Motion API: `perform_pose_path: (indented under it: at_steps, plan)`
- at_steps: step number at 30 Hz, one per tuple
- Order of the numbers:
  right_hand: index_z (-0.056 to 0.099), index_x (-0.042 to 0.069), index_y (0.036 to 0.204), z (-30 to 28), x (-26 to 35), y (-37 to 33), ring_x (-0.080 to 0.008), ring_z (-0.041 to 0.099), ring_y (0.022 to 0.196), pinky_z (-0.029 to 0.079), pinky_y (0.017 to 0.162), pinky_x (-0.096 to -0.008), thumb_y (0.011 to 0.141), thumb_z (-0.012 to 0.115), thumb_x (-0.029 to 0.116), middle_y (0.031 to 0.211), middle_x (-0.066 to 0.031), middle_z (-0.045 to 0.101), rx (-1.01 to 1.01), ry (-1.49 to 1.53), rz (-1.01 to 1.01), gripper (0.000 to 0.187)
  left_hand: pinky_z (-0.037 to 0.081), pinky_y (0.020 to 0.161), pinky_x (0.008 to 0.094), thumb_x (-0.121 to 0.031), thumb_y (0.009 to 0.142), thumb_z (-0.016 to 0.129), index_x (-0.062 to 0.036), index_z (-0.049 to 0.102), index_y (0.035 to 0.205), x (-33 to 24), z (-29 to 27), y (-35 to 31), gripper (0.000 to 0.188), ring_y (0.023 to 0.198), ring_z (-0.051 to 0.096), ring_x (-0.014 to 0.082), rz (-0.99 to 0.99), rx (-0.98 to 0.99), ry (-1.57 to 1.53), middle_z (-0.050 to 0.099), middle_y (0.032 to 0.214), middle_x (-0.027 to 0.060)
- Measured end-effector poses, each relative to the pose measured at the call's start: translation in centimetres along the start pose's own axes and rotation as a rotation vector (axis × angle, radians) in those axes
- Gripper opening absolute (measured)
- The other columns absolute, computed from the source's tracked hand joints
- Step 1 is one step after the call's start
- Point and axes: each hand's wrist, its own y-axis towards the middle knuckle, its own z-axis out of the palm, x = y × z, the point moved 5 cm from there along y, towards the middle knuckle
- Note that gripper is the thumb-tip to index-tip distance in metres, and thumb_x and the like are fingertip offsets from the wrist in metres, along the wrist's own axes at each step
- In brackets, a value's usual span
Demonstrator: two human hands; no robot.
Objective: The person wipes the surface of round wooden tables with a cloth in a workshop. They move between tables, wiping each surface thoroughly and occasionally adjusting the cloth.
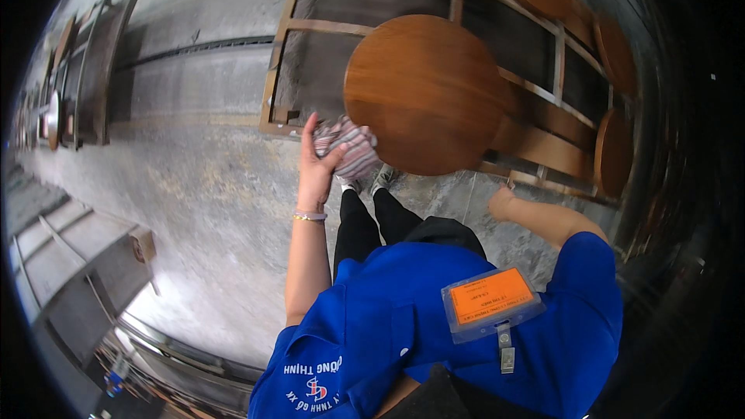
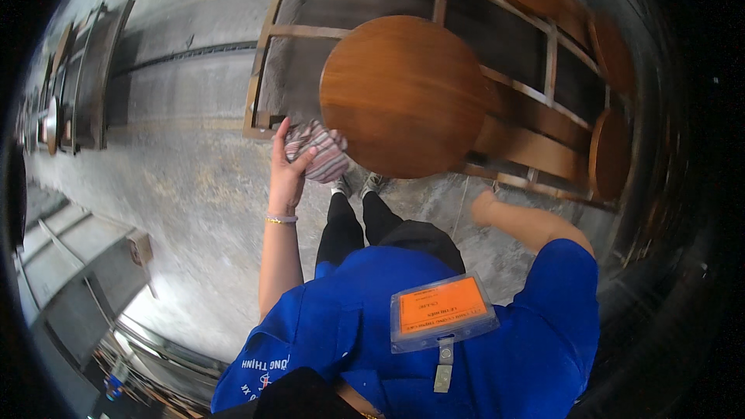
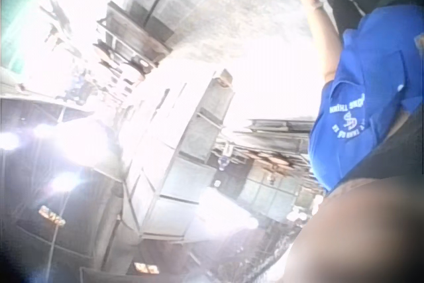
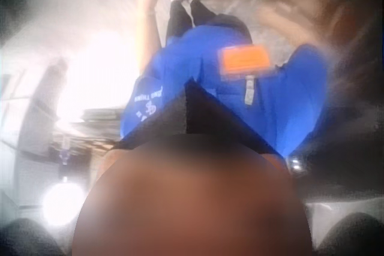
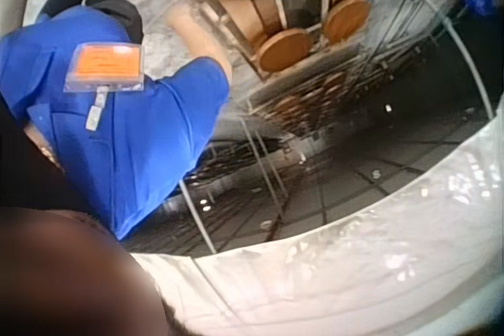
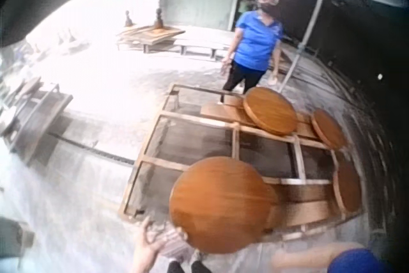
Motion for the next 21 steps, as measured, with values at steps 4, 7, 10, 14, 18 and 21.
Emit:
perform_pose_path:
  at_steps: [4, 7, 10, 14, 18, 21]
  plan:
    - [0.077, 0.01, 0.125, 2.1, 1.1, 0.3, -0.0348, 0.068, 0.124, 0.042, 0.111, -0.058, 0.095, 0.059, 0.024, 0.131, -0.0156, 0.073, -0.117, 0.339, 0.13, 0.038, 0.041, 0.118, 0.0414, 0.005, 0.087, 0.077, -0.0119, 0.041, 0.159, -0.5, 7.4, 1.9, 0.082, 0.143, 0.049, 0.0306, -0.041, 0.346, 0.132, 0.047, 0.157, 0.0178]
    - [0.075, 0.006, 0.125, 2.6, 2.5, 0.4, -0.0345, 0.07, 0.118, 0.049, 0.104, -0.0524, 0.098, 0.056, 0.027, 0.126, -0.0187, 0.074, -0.267, 0.677, 0.211, 0.039, 0.035, 0.122, 0.0466, -0.005, 0.085, 0.082, -0.0136, 0.046, 0.157, 0.3, 9.0, 5.3, 0.081, 0.149, 0.039, 0.0389, 0.286, 0.074, 1.164, 0.037, 0.164, 0.0215]
    - [0.072, 0.001, 0.126, 2.5, 3.4, 1.2, -0.0372, 0.071, 0.114, 0.053, 0.098, -0.0493, 0.101, 0.052, 0.027, 0.121, -0.0226, 0.073, -0.475, 1.09, 0.292, 0.041, 0.023, 0.124, 0.0607, -0.033, 0.09, 0.08, -0.0154, 0.047, 0.157, 3.4, 10.9, 6.0, 0.077, 0.156, 0.025, 0.0463, 0.513, 0.119, 1.41, 0.022, 0.17, 0.0274]
    - [0.069, 0.004, 0.129, 1.9, 3.7, 3.0, -0.0418, 0.07, 0.11, 0.054, 0.096, -0.0473, 0.101, 0.048, 0.015, 0.117, -0.0244, 0.073, -0.935, 1.851, 0.572, 0.037, 0.009, 0.123, 0.0712, -0.055, 0.094, 0.069, -0.0118, 0.038, 0.162, 8.2, 12.5, 5.6, 0.086, 0.16, 0.012, 0.046, 0.567, 0.229, 1.635, 0.015, 0.172, 0.0287]
    - [0.069, 0.009, 0.129, -0.9, 3.4, 5.0, -0.0428, 0.069, 0.109, 0.054, 0.095, -0.0461, 0.097, 0.048, 0.004, 0.115, -0.0229, 0.072, -1.417, 2.183, 0.589, 0.039, 0.003, 0.122, 0.0722, -0.061, 0.095, 0.063, -0.0045, 0.031, 0.164, 10.2, 14.0, 7.0, 0.095, 0.161, 0.007, 0.0463, 0.581, 0.208, 1.775, 0.012, 0.173, 0.0286]
    - [0.071, 0.007, 0.125, -4.1, 2.3, 5.2, -0.0434, 0.068, 0.109, 0.053, 0.097, -0.0476, 0.094, 0.051, 0.003, 0.114, -0.023, 0.071, -1.695, 1.953, 0.53, 0.037, 0.003, 0.123, 0.0718, -0.059, 0.096, 0.062, -0.0031, 0.03, 0.164, 12.4, 17.6, 6.7, 0.094, 0.161, 0.005, 0.0451, 0.629, 0.33, 1.798, 0.012, 0.173, 0.0288]
